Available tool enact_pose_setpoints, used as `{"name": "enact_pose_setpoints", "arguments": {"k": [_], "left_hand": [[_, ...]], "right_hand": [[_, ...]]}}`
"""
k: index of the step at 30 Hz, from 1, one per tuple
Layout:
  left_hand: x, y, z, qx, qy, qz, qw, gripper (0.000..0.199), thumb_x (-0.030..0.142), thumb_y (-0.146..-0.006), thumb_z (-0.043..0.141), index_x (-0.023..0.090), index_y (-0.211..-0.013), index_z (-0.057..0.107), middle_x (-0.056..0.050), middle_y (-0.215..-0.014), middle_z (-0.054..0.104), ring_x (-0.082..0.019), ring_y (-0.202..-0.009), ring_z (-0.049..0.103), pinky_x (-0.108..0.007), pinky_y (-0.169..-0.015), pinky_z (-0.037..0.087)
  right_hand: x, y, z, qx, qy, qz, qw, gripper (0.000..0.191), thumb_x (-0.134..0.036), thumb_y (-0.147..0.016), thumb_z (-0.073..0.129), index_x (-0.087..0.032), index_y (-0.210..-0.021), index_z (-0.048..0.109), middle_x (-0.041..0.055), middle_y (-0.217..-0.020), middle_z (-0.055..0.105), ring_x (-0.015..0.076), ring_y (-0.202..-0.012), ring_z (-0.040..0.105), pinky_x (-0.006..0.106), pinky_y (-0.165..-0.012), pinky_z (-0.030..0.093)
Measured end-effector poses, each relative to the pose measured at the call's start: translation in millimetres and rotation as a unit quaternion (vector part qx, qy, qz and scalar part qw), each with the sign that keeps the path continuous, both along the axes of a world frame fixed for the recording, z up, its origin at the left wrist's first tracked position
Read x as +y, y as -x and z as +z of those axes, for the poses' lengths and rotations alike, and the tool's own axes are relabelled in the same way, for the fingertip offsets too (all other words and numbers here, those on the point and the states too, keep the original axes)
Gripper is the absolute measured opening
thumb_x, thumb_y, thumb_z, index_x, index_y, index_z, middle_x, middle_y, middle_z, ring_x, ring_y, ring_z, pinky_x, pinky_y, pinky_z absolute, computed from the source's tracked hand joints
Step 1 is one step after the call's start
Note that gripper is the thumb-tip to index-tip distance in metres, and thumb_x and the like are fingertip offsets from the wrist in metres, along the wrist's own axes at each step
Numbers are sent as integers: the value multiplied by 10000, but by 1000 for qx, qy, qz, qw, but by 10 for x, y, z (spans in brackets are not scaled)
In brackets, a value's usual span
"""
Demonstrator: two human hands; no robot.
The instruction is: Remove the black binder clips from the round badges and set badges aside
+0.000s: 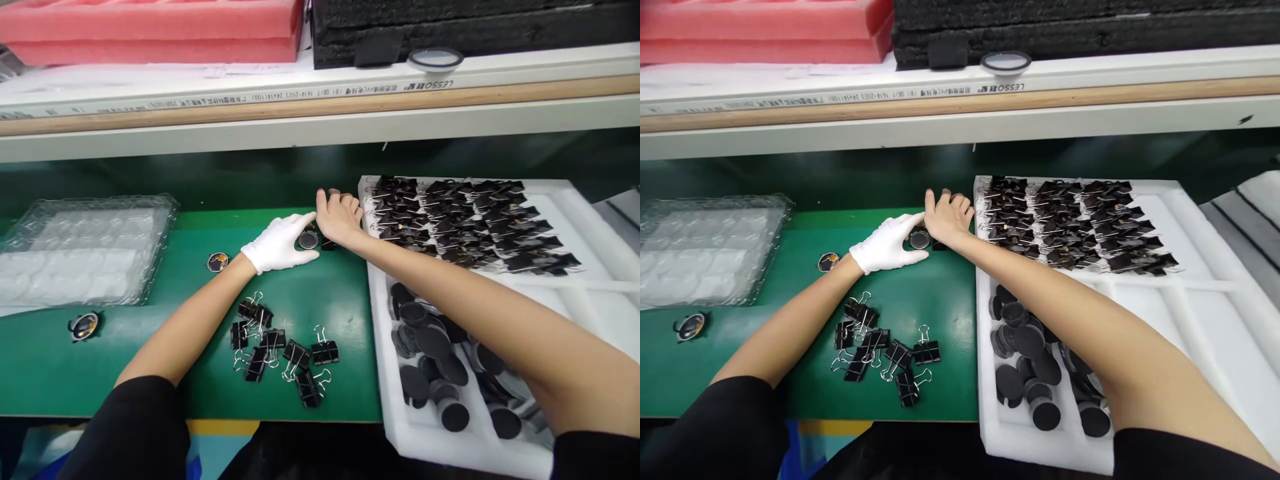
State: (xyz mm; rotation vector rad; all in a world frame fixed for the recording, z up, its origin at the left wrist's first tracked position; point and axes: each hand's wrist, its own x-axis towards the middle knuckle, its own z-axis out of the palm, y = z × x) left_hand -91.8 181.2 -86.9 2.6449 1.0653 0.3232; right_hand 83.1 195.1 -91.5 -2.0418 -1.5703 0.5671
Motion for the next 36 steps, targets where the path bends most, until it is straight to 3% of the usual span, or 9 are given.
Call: {"name": "enact_pose_setpoints", "arguments": {"k": [3,6,10,13,17,25,31,36], "left_hand": [[7,7,-17,-34,36,18,999,651,385,-946,579,169,-1546,453,-110,-1282,720,-235,-934,715,-359,-882,535],[21,8,-42,-53,52,36,997,619,365,-959,533,166,-1541,459,-89,-1269,730,-197,-846,699,-341,-841,537],[19,-1,-57,-49,32,19,998,746,471,-911,631,154,-1558,435,-123,-1357,691,-271,-1070,698,-388,-948,527],[10,-17,-64,-25,7,10,1000,821,460,-860,700,132,-1560,425,-141,-1299,707,-336,-1195,660,-438,-1010,498],[16,-25,-87,-37,34,23,998,844,411,-864,708,162,-1595,366,-116,-1276,721,-321,-1181,670,-433,-1020,488],[45,-82,-138,-69,80,-1,994,922,436,-871,741,201,-1639,286,-109,-1286,727,-308,-1159,689,-434,-1029,487],[45,-171,-174,-73,68,-9,995,907,429,-896,719,212,-1649,262,-126,-1340,698,-352,-1254,654,-477,-1071,444],[66,-178,-180,-63,66,-13,996,918,468,-906,688,217,-1660,229,-124,-1352,691,-354,-1245,656,-481,-1074,439]], "right_hand": [[-3,-62,-86,19,-43,27,999,635,-628,-1042,223,-198,-1439,468,231,-1424,508,426,-1447,399,725,-1182,261],[20,-96,-114,37,-24,25,999,620,-621,-1045,191,-221,-1433,462,212,-1377,520,420,-1429,420,741,-1169,280],[42,-104,-128,42,-2,11,999,661,-613,-1046,162,-182,-1450,460,223,-1384,498,427,-1449,398,726,-1193,263],[39,-108,-168,42,-7,-9,999,662,-599,-1045,182,-155,-1455,453,239,-1402,474,430,-1472,359,733,-1213,209],[32,-130,-246,45,-21,-5,999,648,-616,-1045,210,-184,-1485,409,240,-1434,440,431,-1497,304,789,-1193,164],[45,-231,-342,-17,-44,25,999,640,-575,-1081,95,-201,-1498,405,200,-1411,454,401,-1490,353,747,-1208,211],[54,-283,-378,-35,-51,31,998,674,-586,-1080,2,-239,-1499,400,176,-1374,468,406,-1442,413,744,-1181,265],[104,-344,-456,-48,-38,45,997,626,-569,-1089,53,-256,-1540,354,193,-1452,403,435,-1449,387,750,-1153,296]]}}
